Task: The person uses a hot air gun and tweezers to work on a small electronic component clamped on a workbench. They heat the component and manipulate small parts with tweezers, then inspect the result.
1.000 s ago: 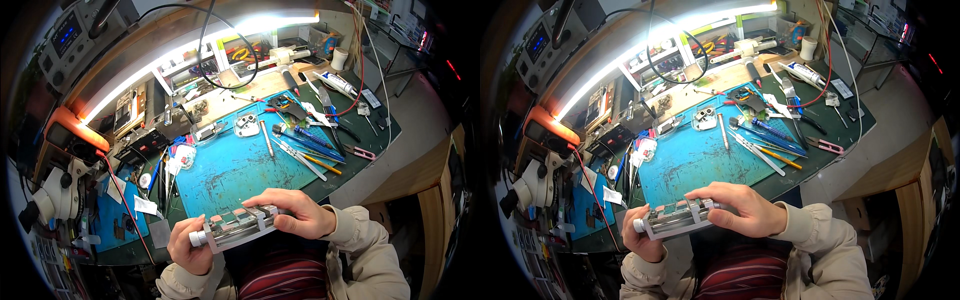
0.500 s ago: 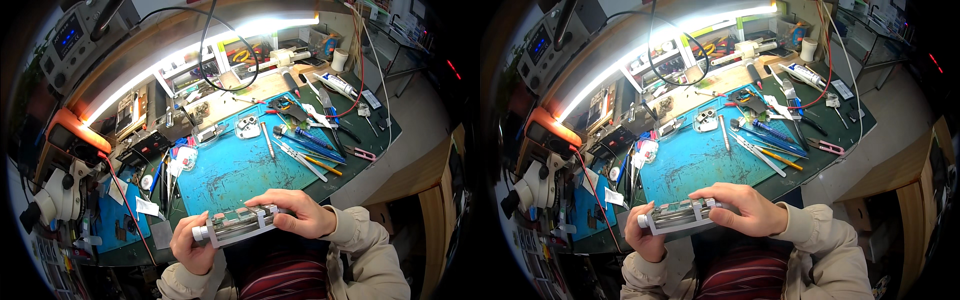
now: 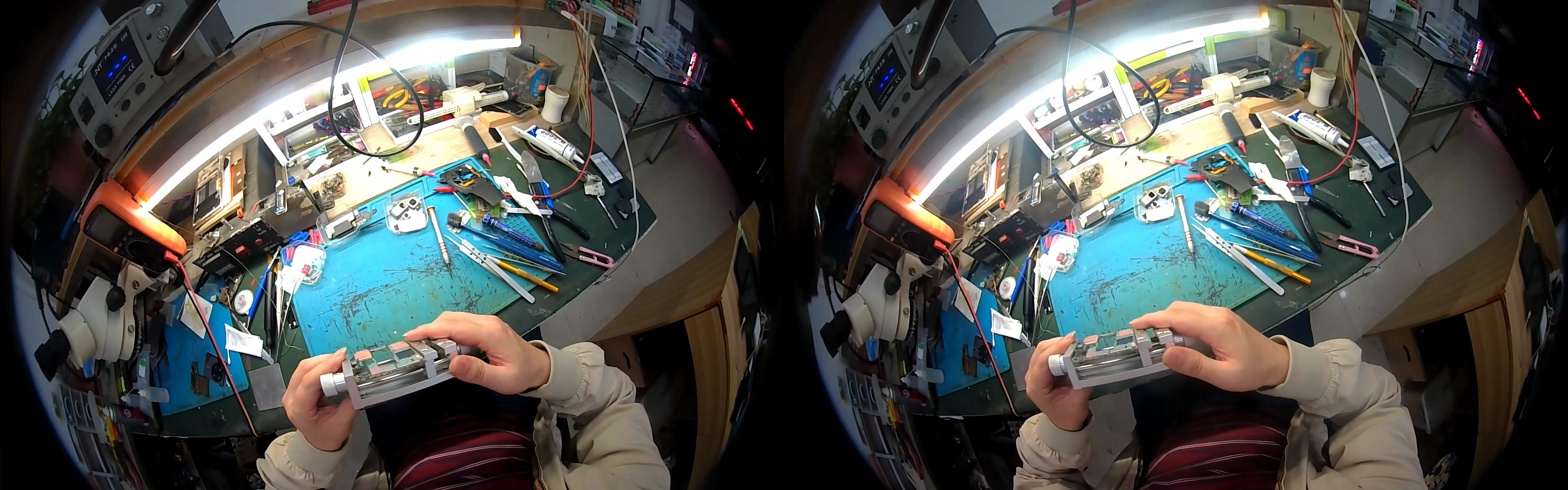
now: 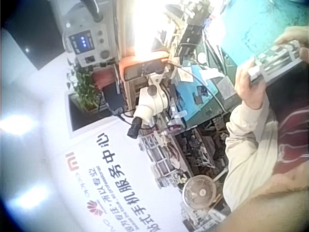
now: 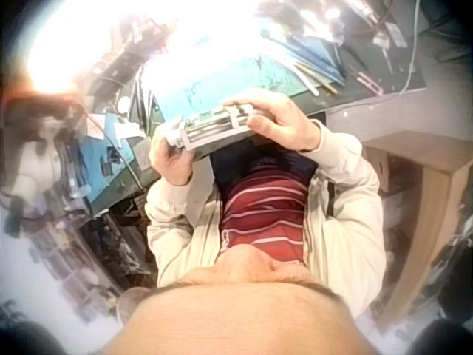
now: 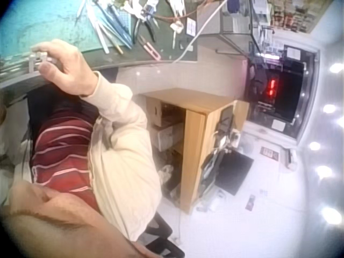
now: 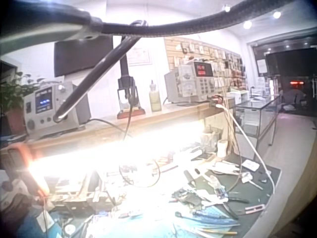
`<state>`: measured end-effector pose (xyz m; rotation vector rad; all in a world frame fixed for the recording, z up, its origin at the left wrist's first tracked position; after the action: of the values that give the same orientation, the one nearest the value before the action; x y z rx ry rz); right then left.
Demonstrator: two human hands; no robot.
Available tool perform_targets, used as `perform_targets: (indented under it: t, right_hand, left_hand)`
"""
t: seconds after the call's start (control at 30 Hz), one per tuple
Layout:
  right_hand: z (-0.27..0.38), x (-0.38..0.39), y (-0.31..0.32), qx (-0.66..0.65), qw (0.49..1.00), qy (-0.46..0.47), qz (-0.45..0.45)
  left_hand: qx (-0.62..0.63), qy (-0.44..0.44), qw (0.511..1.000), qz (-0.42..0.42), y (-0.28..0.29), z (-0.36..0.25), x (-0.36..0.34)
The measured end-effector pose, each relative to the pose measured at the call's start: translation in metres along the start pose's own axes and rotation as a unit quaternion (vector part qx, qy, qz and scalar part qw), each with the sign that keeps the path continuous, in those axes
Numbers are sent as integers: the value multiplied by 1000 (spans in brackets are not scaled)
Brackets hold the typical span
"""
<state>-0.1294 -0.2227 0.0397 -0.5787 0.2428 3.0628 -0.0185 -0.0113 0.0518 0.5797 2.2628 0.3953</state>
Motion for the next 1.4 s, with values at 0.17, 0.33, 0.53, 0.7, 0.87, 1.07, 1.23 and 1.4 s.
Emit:
perform_targets:
  t: [0.17, 0.33, 0.53, 0.7, 0.87, 1.07, 1.23, 1.4]
  right_hand:
    - [-3, 1, 0, -12, 1000, 2, 3]
    - [-2, 1, 1, -19, 1000, 7, 6]
    - [-2, 1, 0, -24, 1000, 16, 7]
    - [3, 1, 7, 36, 999, 13, 15]
    - [12, 3, 7, 243, 968, 54, -26]
    - [9, 10, 6, 322, 941, 101, -34]
    - [6, 14, 6, 311, 943, 109, -37]
    - [6, 13, 6, 308, 943, 121, -39]
  left_hand:
    - [-10, -18, 1000, -1, 0, -5, -2]
    - [-16, -38, 999, -10, 0, -11, -3]
    - [-16, -40, 999, -9, 1, -12, -2]
    - [2, -19, 999, 46, -2, -8, -9]
    - [36, 47, 987, 149, -14, 19, -7]
    - [45, 6, 985, 166, -17, 18, -3]
    - [21, -47, 987, 154, -13, 11, -1]
    - [18, -58, 986, 155, -10, 7, -3]
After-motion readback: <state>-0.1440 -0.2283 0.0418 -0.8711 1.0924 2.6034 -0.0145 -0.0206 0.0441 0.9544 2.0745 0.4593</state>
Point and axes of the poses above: each hand's wrist, its own x-axis away from the middle knuckle, its own y-axis out of the back of the hand, z = x × y, the point moved 6 cm from there along -x, towards the middle knuckle, and after that the axes turned 1 degree about z, right-handed, at the moved point
